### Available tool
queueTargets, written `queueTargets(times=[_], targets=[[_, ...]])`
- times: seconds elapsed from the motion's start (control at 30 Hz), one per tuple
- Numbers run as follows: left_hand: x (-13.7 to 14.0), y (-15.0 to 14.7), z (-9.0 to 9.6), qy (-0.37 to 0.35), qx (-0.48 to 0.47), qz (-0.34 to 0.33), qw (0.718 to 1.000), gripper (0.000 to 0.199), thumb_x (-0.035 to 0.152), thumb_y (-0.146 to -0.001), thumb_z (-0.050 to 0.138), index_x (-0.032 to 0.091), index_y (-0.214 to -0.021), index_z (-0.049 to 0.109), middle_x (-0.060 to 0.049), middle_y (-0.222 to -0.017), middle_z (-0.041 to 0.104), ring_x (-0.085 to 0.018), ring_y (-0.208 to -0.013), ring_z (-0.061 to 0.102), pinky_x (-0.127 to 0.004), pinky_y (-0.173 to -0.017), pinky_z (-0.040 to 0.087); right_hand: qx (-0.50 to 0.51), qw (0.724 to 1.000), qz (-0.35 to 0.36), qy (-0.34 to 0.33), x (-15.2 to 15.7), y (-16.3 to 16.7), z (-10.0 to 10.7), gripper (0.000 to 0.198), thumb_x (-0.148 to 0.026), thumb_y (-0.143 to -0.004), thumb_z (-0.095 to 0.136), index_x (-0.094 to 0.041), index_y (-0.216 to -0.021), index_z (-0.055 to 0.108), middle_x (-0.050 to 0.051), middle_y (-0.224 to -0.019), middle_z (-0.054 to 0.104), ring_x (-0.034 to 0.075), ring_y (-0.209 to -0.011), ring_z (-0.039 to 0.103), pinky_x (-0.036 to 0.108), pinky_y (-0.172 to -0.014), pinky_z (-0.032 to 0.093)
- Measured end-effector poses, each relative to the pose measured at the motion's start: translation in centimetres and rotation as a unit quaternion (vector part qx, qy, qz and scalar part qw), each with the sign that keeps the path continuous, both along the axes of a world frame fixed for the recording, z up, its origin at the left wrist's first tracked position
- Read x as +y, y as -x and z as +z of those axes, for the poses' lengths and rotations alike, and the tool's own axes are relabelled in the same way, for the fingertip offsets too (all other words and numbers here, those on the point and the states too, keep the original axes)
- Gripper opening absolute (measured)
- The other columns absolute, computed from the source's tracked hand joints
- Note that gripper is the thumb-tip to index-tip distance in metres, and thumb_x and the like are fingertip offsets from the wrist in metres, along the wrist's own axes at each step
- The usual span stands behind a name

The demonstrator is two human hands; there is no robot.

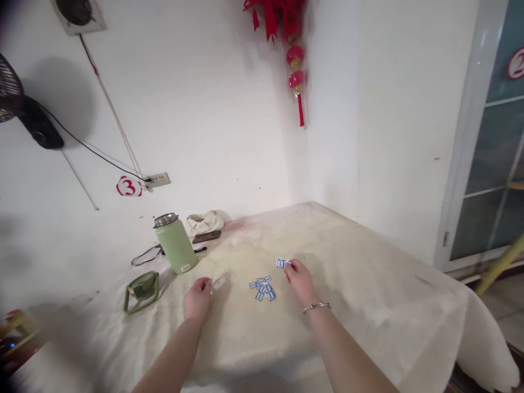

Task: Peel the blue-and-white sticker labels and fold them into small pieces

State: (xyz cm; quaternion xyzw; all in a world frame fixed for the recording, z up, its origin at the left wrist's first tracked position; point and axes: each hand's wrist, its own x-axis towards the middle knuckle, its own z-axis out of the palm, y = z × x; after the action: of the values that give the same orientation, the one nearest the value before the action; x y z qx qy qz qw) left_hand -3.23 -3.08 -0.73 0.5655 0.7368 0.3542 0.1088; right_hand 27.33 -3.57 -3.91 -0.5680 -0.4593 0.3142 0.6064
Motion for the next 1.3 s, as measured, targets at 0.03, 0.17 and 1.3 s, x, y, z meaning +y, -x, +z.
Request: queueTargets(times=[0.03, 0.17, 1.3], targets=[[0.0, 0.0, 0.0, -0.001, -0.002, 0.002, 1.000, 0.027, 0.041, -0.084, 0.045, 0.023, -0.093, 0.064, -0.006, -0.084, 0.070, -0.024, -0.078, 0.063, -0.028, -0.059, 0.038, 0.001, 1.000, 0.002, -0.001, -0.1, 0.0, 0.0, 0.028, -0.049, -0.072, 0.049, -0.021, -0.065, 0.051, -0.002, -0.053, 0.053, 0.015, -0.049, 0.048, 0.027, -0.050, 0.036], [0.0, -0.1, 0.1, -0.008, -0.014, 0.008, 1.000, 0.025, 0.038, -0.085, 0.044, 0.023, -0.093, 0.062, -0.005, -0.079, 0.070, -0.023, -0.074, 0.063, -0.028, -0.059, 0.038, -0.002, 1.000, 0.004, -0.005, -0.5, -0.2, 0.1, 0.028, -0.047, -0.072, 0.049, -0.021, -0.062, 0.049, -0.003, -0.050, 0.051, 0.014, -0.048, 0.048, 0.026, -0.050, 0.036], [-0.4, 0.6, -0.6, -0.109, -0.344, 0.006, 0.932, 0.031, 0.023, -0.081, 0.050, 0.016, -0.111, 0.048, -0.008, -0.081, 0.069, -0.015, -0.067, 0.065, -0.025, -0.058, 0.046, 0.343, 0.939, 0.027, -0.018, -0.6, -2.3, -0.7, 0.022, -0.024, -0.059, 0.076, -0.020, -0.070, 0.057, -0.002, -0.062, 0.057, 0.010, -0.056, 0.055, 0.019, -0.044, 0.047]])
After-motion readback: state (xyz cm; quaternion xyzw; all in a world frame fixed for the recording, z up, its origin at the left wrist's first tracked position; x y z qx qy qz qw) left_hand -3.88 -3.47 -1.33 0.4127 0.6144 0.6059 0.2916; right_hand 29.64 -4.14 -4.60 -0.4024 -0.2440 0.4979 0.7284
